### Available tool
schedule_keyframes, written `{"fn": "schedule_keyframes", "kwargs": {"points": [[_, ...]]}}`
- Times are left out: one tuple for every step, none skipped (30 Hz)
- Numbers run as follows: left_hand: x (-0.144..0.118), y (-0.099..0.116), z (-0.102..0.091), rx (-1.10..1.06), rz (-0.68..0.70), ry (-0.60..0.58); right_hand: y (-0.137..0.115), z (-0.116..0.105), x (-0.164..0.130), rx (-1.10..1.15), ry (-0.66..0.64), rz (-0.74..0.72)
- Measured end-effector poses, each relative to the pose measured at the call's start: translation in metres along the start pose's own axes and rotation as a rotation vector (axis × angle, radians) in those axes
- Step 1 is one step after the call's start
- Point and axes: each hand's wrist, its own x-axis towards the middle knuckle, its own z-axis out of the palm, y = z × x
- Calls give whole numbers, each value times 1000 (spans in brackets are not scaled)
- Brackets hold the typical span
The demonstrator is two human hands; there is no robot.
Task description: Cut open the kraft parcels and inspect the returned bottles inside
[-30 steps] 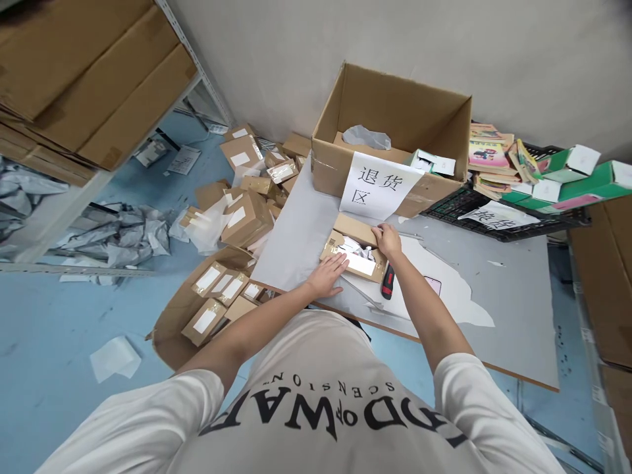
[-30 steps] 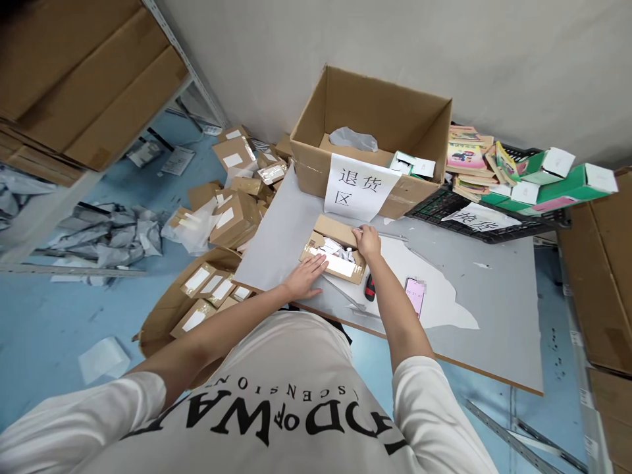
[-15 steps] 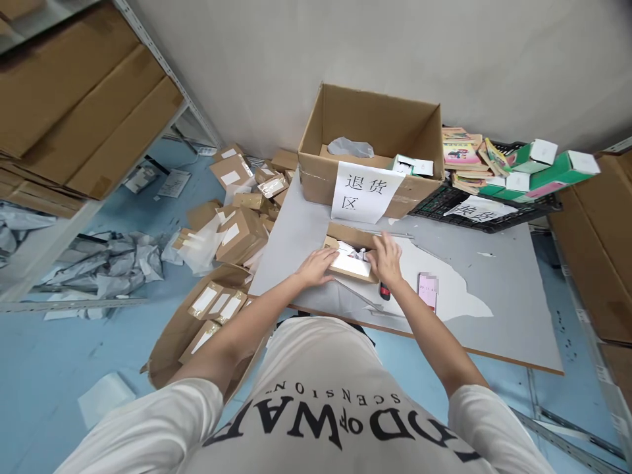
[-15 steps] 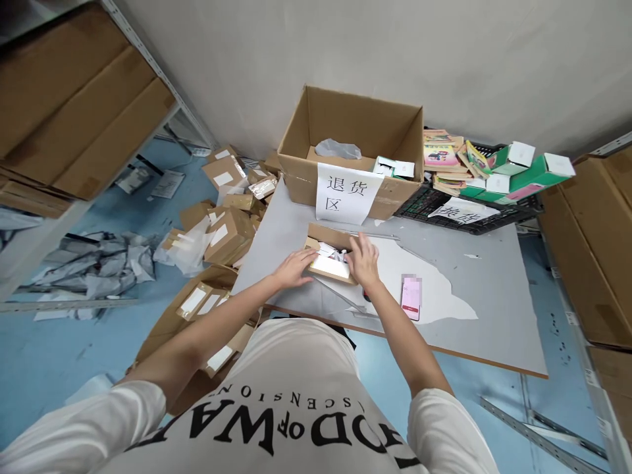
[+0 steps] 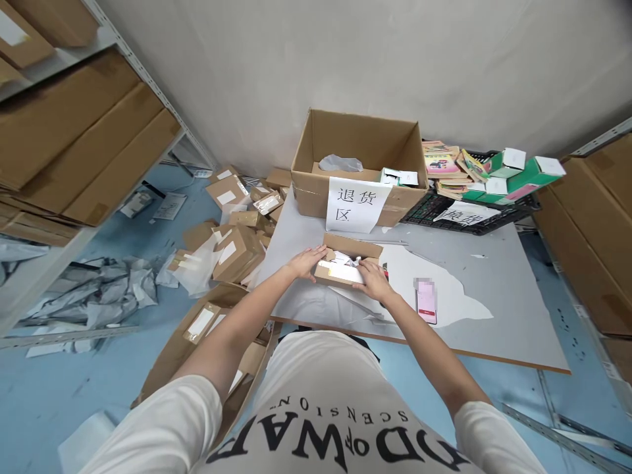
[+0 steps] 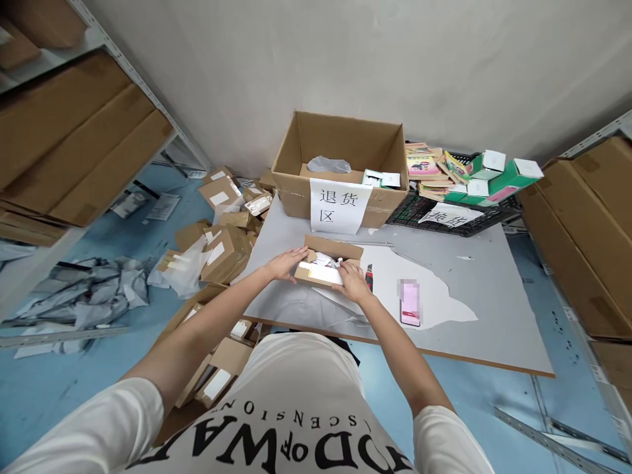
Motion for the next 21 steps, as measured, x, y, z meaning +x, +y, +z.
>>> {"fn": "schedule_keyframes", "kwargs": {"points": [[0, 0, 0, -2, 0, 5, -1, -1, 2, 10, -1, 18], [-1, 0, 0, -5, 1, 12, -2, -2, 4, 17, -5, 37], [-2, -1, 1, -8, 0, 19, -4, -3, 6, 20, -13, 52], [-3, -1, 1, -10, -3, 28, -5, -5, 8, 19, -24, 60], [-4, -1, 2, -13, -6, 36, -6, -6, 10, 18, -39, 60], [-4, -1, 2, -15, -9, 44, -8, -8, 11, 16, -58, 57], [-5, -1, 3, -15, -13, 52, -9, -10, 13, 11, -80, 54], [-5, -1, 4, -13, -18, 58, -11, -12, 14, 0, -102, 55], [-5, -1, 4, -10, -25, 62, -14, -14, 14, -16, -121, 62], [-4, -1, 5, -4, -33, 64, -16, -15, 14, -40, -134, 71], [-3, -1, 5, 3, -46, 66, -18, -17, 13, -73, -134, 81], [-2, -1, 5, 11, -61, 68, -20, -17, 11, -111, -123, 90], [0, -1, 5, 19, -75, 71, -22, -18, 9, -150, -103, 95], [2, -1, 5, 25, -87, 75, -23, -17, 6, -188, -79, 96], [3, 0, 5, 30, -95, 78, -25, -16, 2, -221, -55, 95], [5, 0, 6, 31, -98, 81, -25, -15, -2, -247, -33, 90], [5, 0, 7, 30, -97, 82, -26, -12, -6, -262, -12, 80], [5, 0, 8, 26, -94, 84, -26, -9, -9, -264, 8, 62], [4, 1, 9, 19, -90, 87, -26, -4, -13, -258, 33, 42], [2, 1, 11, 11, -86, 91, -26, 0, -16, -247, 61, 22], [0, 1, 12, 4, -83, 95, -26, 6, -19, -235, 91, 4]]}}
